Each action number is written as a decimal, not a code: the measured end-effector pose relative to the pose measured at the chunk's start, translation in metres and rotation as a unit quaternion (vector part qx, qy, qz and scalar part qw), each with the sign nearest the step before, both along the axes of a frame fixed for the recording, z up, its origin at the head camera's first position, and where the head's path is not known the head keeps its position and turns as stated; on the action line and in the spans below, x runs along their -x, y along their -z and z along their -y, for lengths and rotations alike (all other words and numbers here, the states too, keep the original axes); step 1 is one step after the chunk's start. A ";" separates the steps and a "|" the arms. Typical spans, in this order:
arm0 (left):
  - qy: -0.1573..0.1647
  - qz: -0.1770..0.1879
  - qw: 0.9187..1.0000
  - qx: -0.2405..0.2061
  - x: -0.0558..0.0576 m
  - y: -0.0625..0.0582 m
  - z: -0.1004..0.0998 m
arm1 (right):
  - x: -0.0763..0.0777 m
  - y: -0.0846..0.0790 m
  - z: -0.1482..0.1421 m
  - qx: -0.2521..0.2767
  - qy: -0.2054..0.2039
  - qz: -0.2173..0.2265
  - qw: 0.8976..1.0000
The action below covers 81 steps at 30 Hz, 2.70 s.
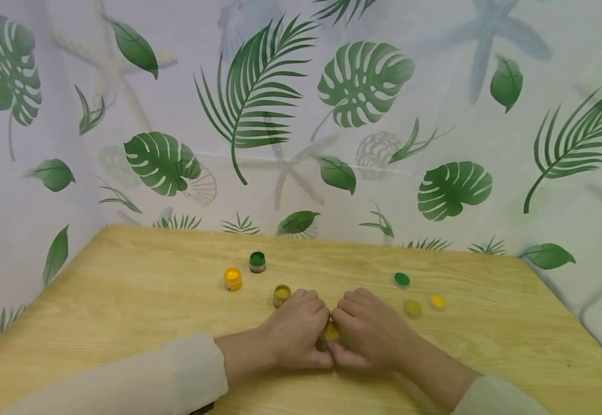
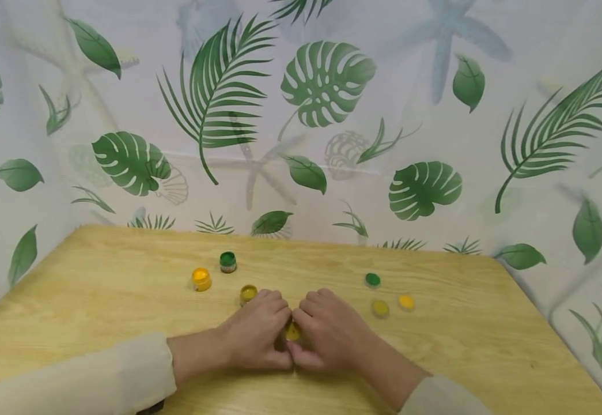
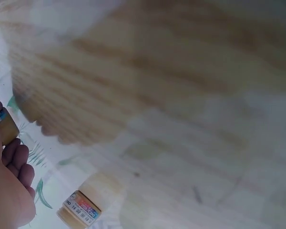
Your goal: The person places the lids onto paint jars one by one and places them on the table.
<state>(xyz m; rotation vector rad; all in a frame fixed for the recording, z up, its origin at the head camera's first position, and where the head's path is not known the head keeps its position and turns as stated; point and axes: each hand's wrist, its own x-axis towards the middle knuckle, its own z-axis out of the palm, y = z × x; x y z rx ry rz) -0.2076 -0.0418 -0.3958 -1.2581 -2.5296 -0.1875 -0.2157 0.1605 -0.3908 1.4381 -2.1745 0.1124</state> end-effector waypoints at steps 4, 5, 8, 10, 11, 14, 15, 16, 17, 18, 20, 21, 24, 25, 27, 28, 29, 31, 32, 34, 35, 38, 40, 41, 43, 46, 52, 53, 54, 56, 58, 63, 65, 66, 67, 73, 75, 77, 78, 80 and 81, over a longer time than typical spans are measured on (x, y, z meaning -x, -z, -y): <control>-0.003 -0.018 1.000 -0.008 0.000 -0.001 0.000 | 0.000 -0.002 0.000 0.019 0.002 -0.007 1.000; -0.001 -0.021 1.000 -0.008 0.000 -0.001 0.000 | 0.001 -0.002 0.000 0.023 0.000 -0.013 1.000; 0.000 -0.027 1.000 -0.010 0.000 -0.001 0.000 | 0.001 -0.002 0.000 0.035 0.000 -0.029 0.999; -0.001 -0.019 1.000 -0.013 0.000 -0.002 0.000 | 0.002 -0.002 -0.002 0.043 0.008 -0.036 0.998; -0.003 -0.017 1.000 -0.014 0.000 -0.002 0.000 | 0.002 -0.003 -0.002 0.044 0.011 -0.036 0.998; -0.013 -0.008 1.000 -0.019 0.000 -0.002 0.000 | 0.002 -0.004 -0.004 0.041 0.017 -0.023 0.999; -0.015 -0.006 1.000 -0.019 0.001 -0.002 0.000 | 0.002 -0.005 -0.004 0.039 0.017 -0.017 0.999; -0.017 -0.007 1.000 -0.019 0.001 -0.003 0.000 | 0.002 -0.005 -0.004 0.033 0.016 -0.015 0.999; -0.018 -0.006 1.000 -0.019 0.001 -0.003 0.001 | 0.002 -0.005 -0.004 0.028 0.013 -0.014 0.999; -0.018 -0.005 1.000 -0.020 0.001 -0.003 0.001 | 0.002 -0.005 -0.003 0.023 0.010 -0.014 1.000; -0.017 -0.006 1.000 -0.022 0.000 -0.003 0.001 | 0.002 -0.004 -0.003 0.018 0.010 -0.018 1.000; -0.016 -0.006 1.000 -0.024 0.000 -0.002 0.001 | 0.002 -0.003 -0.003 0.019 0.012 -0.019 1.000; -0.013 -0.002 1.000 -0.027 -0.003 0.000 0.002 | -0.001 0.000 -0.002 0.027 0.013 -0.014 0.999; -0.012 -0.001 1.000 -0.028 -0.003 0.001 0.002 | -0.001 0.002 -0.001 0.032 0.014 -0.012 0.999; -0.005 -0.004 1.000 -0.031 -0.005 0.004 0.003 | -0.003 0.004 0.000 0.042 0.014 -0.012 0.999; 0.000 -0.006 1.000 -0.030 -0.006 0.006 0.003 | -0.004 0.006 0.001 0.048 0.013 -0.018 0.999; 0.006 -0.014 0.999 -0.029 -0.006 0.007 0.004 | -0.006 0.008 0.002 0.054 0.012 -0.029 0.998; 0.016 -0.030 0.999 -0.028 -0.007 0.010 0.004 | -0.008 0.011 0.004 0.067 0.011 -0.060 0.996; 0.021 -0.038 0.999 -0.026 -0.007 0.012 0.004 | -0.010 0.012 0.004 0.071 0.014 -0.076 0.994; 0.028 -0.051 0.998 -0.019 -0.007 0.014 0.004 | -0.014 0.013 0.006 0.071 0.027 -0.098 0.992; 0.030 -0.055 0.998 -0.018 -0.007 0.015 0.004 | -0.015 0.014 0.006 0.069 0.035 -0.101 0.992; 0.033 -0.062 0.998 -0.011 -0.007 0.016 0.004 | -0.019 0.015 0.007 0.048 0.070 -0.083 0.993; 0.030 -0.065 0.997 -0.007 -0.006 0.017 0.005 | -0.020 0.017 0.008 0.036 0.084 -0.066 0.994; 0.028 -0.067 0.997 -0.006 -0.005 0.017 0.005 | -0.020 0.017 0.009 0.032 0.085 -0.061 0.994; 0.020 -0.068 0.997 -0.006 -0.004 0.018 0.008 | -0.020 0.018 0.012 0.026 0.082 -0.056 0.995; 0.012 -0.064 0.998 -0.020 -0.004 0.018 0.012 | -0.019 0.018 0.017 0.024 0.074 -0.054 0.996; 0.010 -0.059 0.998 -0.036 0.000 0.010 0.015 | -0.013 0.012 0.019 0.024 0.072 -0.053 0.996; 0.010 -0.058 0.998 -0.036 0.001 0.008 0.014 | -0.011 0.010 0.018 0.025 0.071 -0.055 0.996; 0.010 -0.058 0.998 -0.035 0.002 0.006 0.013 | -0.009 0.008 0.017 0.026 0.071 -0.059 0.995; 0.010 -0.060 0.998 -0.032 0.004 0.003 0.010 | -0.006 0.004 0.014 0.031 0.065 -0.063 0.995; 0.010 -0.065 0.997 -0.031 0.005 0.001 0.009 | -0.004 0.001 0.012 0.037 0.059 -0.067 0.995; 0.014 -0.082 0.996 -0.025 0.005 -0.001 0.007 | -0.004 0.000 0.011 0.052 0.048 -0.077 0.995; 0.017 -0.082 0.996 -0.019 0.005 -0.002 0.006 | -0.004 0.000 0.010 0.055 0.045 -0.083 0.994; 0.018 -0.082 0.996 -0.018 0.004 -0.002 0.006 | -0.004 0.000 0.011 0.063 0.039 -0.086 0.994; 0.020 -0.082 0.996 -0.017 0.004 -0.002 0.005 | -0.004 -0.001 0.010 0.067 0.036 -0.089 0.993; 0.024 -0.076 0.997 -0.016 0.004 0.001 0.004 | -0.004 -0.003 0.010 0.065 0.051 -0.090 0.993; 0.015 -0.070 0.997 -0.014 0.005 0.002 0.005 | -0.005 -0.002 0.011 0.062 0.061 -0.079 0.993; 0.008 -0.065 0.998 -0.013 0.007 0.004 0.006 | -0.005 -0.001 0.011 0.060 0.063 -0.070 0.994; 0.006 -0.062 0.998 -0.012 0.007 0.004 0.007 | -0.005 0.000 0.011 0.060 0.061 -0.064 0.994; 0.005 -0.059 0.998 -0.016 0.008 0.004 0.007 | -0.004 0.001 0.010 0.061 0.051 -0.054 0.995; 0.006 -0.059 0.998 -0.017 0.008 0.004 0.006 | -0.004 0.001 0.010 0.057 0.050 -0.052 0.996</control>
